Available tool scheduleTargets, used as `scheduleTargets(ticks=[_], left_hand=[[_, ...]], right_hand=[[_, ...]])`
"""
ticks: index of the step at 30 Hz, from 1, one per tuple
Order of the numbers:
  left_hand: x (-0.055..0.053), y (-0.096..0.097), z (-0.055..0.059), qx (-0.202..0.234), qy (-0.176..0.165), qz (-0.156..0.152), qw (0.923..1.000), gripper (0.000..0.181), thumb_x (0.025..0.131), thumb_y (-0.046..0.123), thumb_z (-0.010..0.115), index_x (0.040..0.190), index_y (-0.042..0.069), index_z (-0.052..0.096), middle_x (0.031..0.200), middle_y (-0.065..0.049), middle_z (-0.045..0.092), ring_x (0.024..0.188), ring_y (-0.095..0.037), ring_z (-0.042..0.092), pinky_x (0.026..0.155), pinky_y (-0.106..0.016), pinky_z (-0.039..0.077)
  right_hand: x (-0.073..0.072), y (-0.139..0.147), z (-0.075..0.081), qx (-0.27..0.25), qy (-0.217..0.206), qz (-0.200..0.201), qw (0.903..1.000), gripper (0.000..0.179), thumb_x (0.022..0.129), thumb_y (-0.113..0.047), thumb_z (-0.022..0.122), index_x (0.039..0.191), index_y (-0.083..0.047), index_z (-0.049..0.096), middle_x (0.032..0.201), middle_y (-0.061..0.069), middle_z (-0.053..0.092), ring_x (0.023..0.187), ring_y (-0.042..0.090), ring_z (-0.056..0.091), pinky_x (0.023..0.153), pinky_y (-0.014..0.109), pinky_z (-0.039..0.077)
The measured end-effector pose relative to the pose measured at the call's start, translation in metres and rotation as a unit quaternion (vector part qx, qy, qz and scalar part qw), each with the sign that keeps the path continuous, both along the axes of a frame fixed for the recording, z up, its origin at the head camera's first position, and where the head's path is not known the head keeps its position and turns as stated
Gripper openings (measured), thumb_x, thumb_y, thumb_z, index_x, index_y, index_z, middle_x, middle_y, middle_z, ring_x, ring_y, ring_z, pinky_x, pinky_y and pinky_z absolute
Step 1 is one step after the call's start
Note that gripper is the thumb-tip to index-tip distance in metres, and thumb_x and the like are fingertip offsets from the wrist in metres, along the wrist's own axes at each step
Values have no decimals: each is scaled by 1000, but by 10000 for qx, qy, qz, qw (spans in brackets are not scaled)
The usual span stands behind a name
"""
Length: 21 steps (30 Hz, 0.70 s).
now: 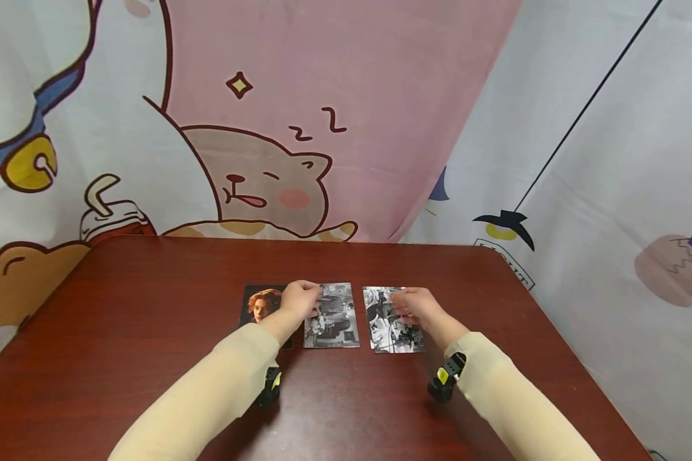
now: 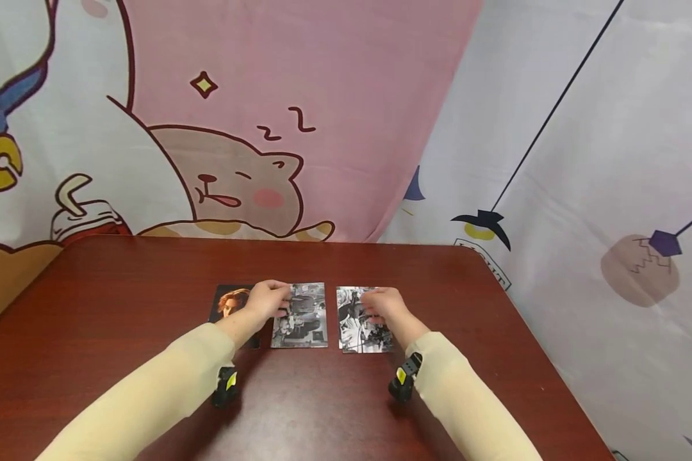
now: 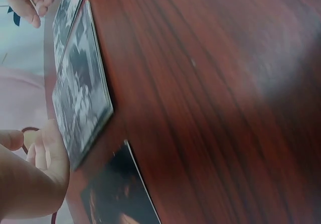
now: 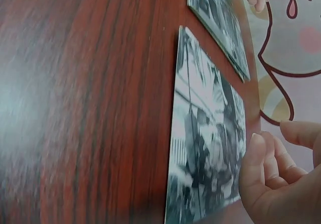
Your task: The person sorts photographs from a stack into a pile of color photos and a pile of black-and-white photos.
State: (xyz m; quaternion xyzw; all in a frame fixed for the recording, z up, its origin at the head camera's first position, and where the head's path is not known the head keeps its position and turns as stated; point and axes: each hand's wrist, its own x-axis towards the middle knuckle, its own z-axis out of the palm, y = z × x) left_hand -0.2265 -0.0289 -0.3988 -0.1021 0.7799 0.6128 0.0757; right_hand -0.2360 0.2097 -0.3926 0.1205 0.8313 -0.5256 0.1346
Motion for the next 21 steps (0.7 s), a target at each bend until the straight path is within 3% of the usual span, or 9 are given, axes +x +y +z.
scheduleTargets(ticks=[10, 16, 21], left_hand=[[1, -20, -4, -387, -6, 202, 9990, 32, 91, 11, 43, 113, -5, 59, 106, -21, 63, 95, -31, 64, 68, -31, 59], [3, -24, -4, -535, -149, 166, 9983, 33, 89, 10, 44, 112, -6, 60, 105, -21, 64, 90, -27, 64, 63, -28, 58], [6, -25, -4, -541, -252, 104, 9982, 34, 90, 10, 44, 115, -5, 60, 108, -23, 63, 95, -30, 64, 66, -29, 58]], right_hand=[[-2, -33, 1, -347, -76, 166, 9992, 31, 91, -10, 54, 115, 8, 56, 85, 7, 63, 62, 8, 56, 55, 21, 53], [-1, -48, 0, -396, -144, 206, 9989, 30, 91, -9, 55, 115, 6, 59, 92, 12, 66, 65, 10, 57, 56, 22, 53], [-3, -54, -5, -540, -222, 305, 9978, 29, 91, -8, 54, 116, 7, 58, 101, 18, 65, 69, 13, 60, 62, 26, 57]])
